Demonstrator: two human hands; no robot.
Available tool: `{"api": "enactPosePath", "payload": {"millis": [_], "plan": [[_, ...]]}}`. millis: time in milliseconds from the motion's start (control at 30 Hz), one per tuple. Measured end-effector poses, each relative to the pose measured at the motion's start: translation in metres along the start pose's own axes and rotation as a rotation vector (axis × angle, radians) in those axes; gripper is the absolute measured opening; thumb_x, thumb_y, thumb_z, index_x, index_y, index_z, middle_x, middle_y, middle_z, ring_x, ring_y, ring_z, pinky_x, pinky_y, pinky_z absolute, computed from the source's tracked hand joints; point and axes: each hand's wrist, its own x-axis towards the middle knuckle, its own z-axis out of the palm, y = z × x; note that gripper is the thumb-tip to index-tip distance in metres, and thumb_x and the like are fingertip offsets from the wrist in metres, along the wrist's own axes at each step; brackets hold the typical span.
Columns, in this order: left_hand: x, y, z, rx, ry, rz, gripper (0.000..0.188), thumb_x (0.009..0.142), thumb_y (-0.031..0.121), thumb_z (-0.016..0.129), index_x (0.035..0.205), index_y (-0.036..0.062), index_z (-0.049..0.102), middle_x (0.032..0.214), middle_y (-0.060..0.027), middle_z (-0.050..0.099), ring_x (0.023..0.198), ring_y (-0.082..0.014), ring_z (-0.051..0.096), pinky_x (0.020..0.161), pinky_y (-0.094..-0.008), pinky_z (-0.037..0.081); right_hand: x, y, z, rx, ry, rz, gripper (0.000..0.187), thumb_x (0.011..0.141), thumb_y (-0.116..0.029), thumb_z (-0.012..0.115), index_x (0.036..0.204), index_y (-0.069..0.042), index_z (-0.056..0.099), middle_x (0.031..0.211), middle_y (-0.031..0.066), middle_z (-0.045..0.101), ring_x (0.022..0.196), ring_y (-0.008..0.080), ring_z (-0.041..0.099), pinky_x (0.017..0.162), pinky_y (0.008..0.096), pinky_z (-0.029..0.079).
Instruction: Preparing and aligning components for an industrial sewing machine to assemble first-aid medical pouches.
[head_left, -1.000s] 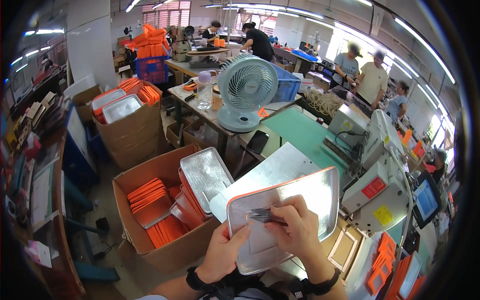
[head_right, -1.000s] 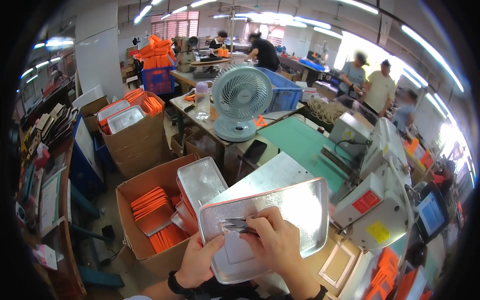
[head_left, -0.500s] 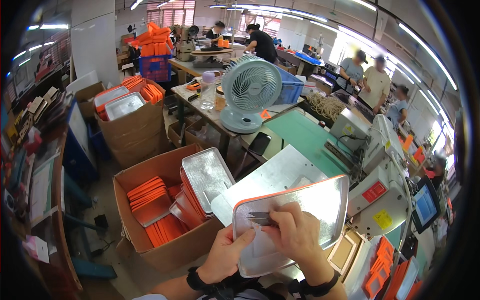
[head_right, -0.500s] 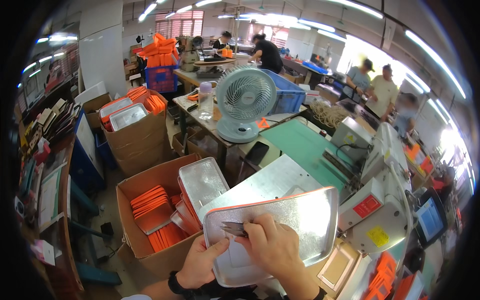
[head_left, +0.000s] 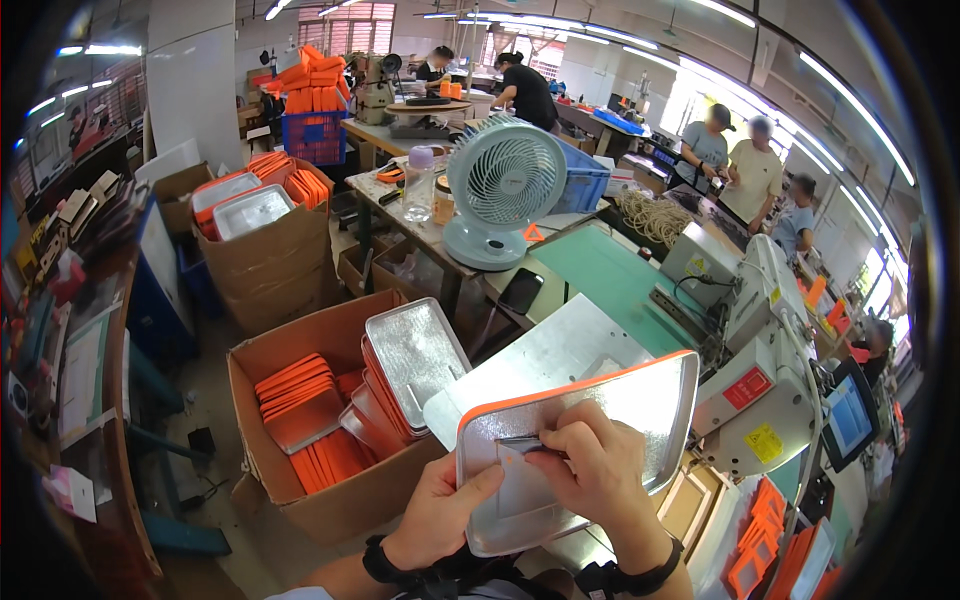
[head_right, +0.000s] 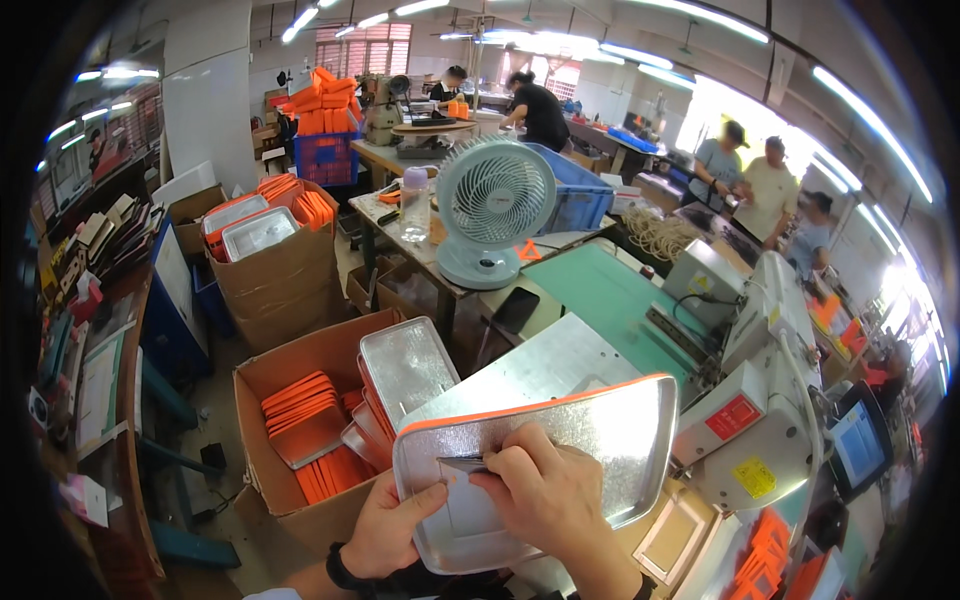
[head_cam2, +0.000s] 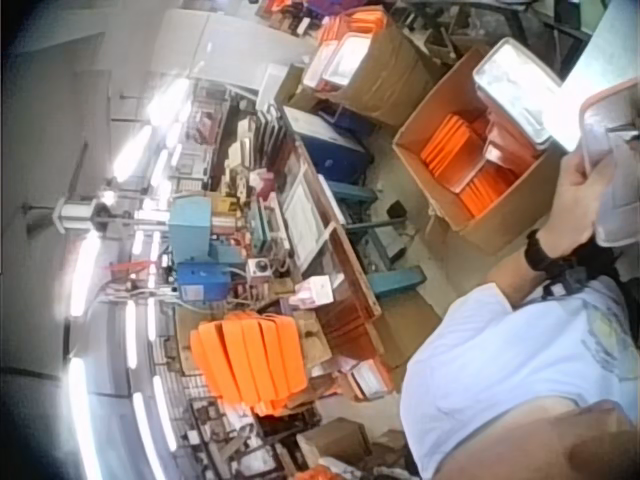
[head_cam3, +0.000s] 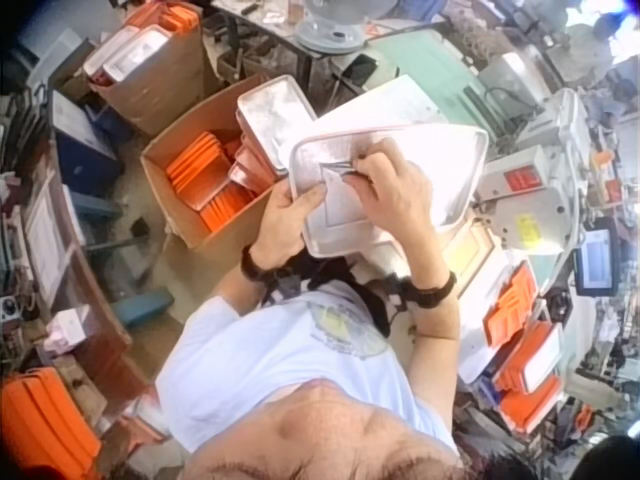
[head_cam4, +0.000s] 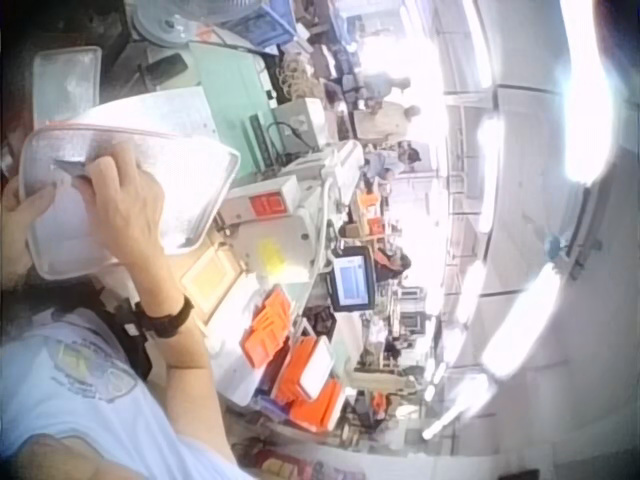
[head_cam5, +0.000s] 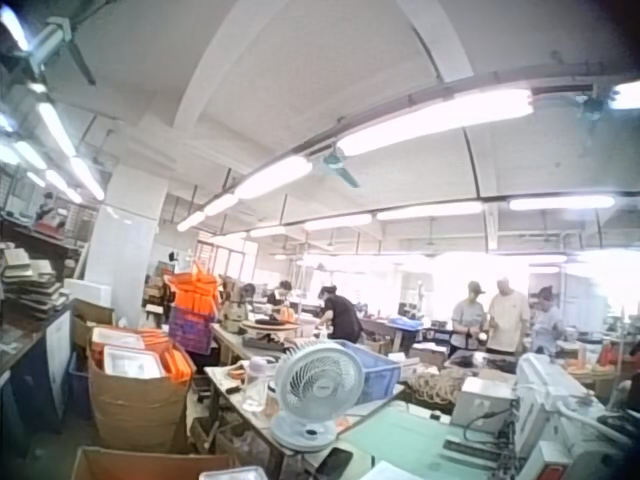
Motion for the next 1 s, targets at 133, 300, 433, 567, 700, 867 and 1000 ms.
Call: {"api": "enactPosePath", "payload": {"millis": [133,300,433,567,700,867,1000], "plan": [[0.006,0.000,-0.009,-0.031,0.070,-0.061,0.024,0.094,0.005,0.058,0.117,-0.0012,0.059,0.108,-0.0090,0.066,0.096,-0.0179,0.064,0.087,-0.0336,0.053,-0.010,0.007,0.004,0.282,-0.095,0.111,0.029,0.068,-0.016,0.081,0.087,-0.009,0.060,0.081,0.0035,0.058,0.058,0.0214,0.061,0.048,0.0301,0.047],[0.014,0.001,-0.015,-0.032,0.124,-0.024,0.026,0.094,0.008,0.058,0.119,-0.0013,0.058,0.107,-0.0091,0.066,0.097,-0.0183,0.065,0.086,-0.0333,0.054,-0.014,0.007,-0.013,0.829,-0.264,0.394,0.025,0.075,-0.007,0.076,0.096,-0.005,0.062,0.090,0.0096,0.057,0.073,0.0128,0.061,0.053,0.0244,0.043],[0.017,-0.002,-0.010,-0.050,0.104,0.039,0.026,0.097,0.015,0.057,0.118,0.0002,0.058,0.107,-0.0061,0.066,0.092,-0.0118,0.064,0.081,-0.0273,0.053,-0.015,-0.009,-0.004,0.391,-0.027,0.317,0.040,0.066,0.001,0.071,0.105,-0.003,0.062,0.100,0.0103,0.058,0.081,0.0163,0.063,0.061,0.0258,0.047],[0.016,0.002,-0.012,-0.065,0.050,0.093,0.028,0.098,0.019,0.056,0.121,0.0010,0.057,0.107,-0.0046,0.064,0.092,-0.0115,0.062,0.081,-0.0271,0.052,-0.012,-0.016,0.005,0.427,-0.239,-0.047,0.050,0.063,0.008,0.063,0.112,-0.004,0.063,0.094,0.0099,0.061,0.081,0.0149,0.063,0.068,0.0270,0.049],[0.029,0.008,-0.016,0.072,0.197,0.302,0.029,0.099,0.020,0.056,0.121,0.0010,0.056,0.104,-0.0016,0.063,0.091,-0.0091,0.059,0.080,-0.0249,0.049,-0.027,-0.023,-0.019,0.953,-0.571,0.457,0.037,0.078,0.009,0.050,0.107,-0.003,0.068,0.080,0.0082,0.065,0.072,0.0127,0.062,0.063,0.0240,0.046],[0.035,0.024,-0.002,1.104,0.148,0.903,0.041,0.080,-0.002,0.061,0.121,0.0062,0.064,0.102,-0.0104,0.060,0.090,-0.0234,0.062,0.083,-0.0290,0.049,-0.020,-0.026,-0.017,1.260,-0.033,0.859,0.029,0.096,-0.007,0.050,0.124,0.003,0.055,0.082,0.0055,0.063,0.052,0.0079,0.047,0.057,0.0250,0.044],[0.041,0.019,-0.014,1.711,-0.175,1.204,0.039,0.078,0.012,0.065,0.117,0.0141,0.068,0.112,-0.0019,0.057,0.114,-0.0225,0.058,0.104,-0.0540,0.040,-0.014,-0.019,-0.016,1.595,0.084,1.037,0.030,0.093,-0.011,0.059,0.118,0.004,0.053,0.067,0.0029,0.056,0.043,0.0070,0.039,0.054,0.0259,0.044]]}}
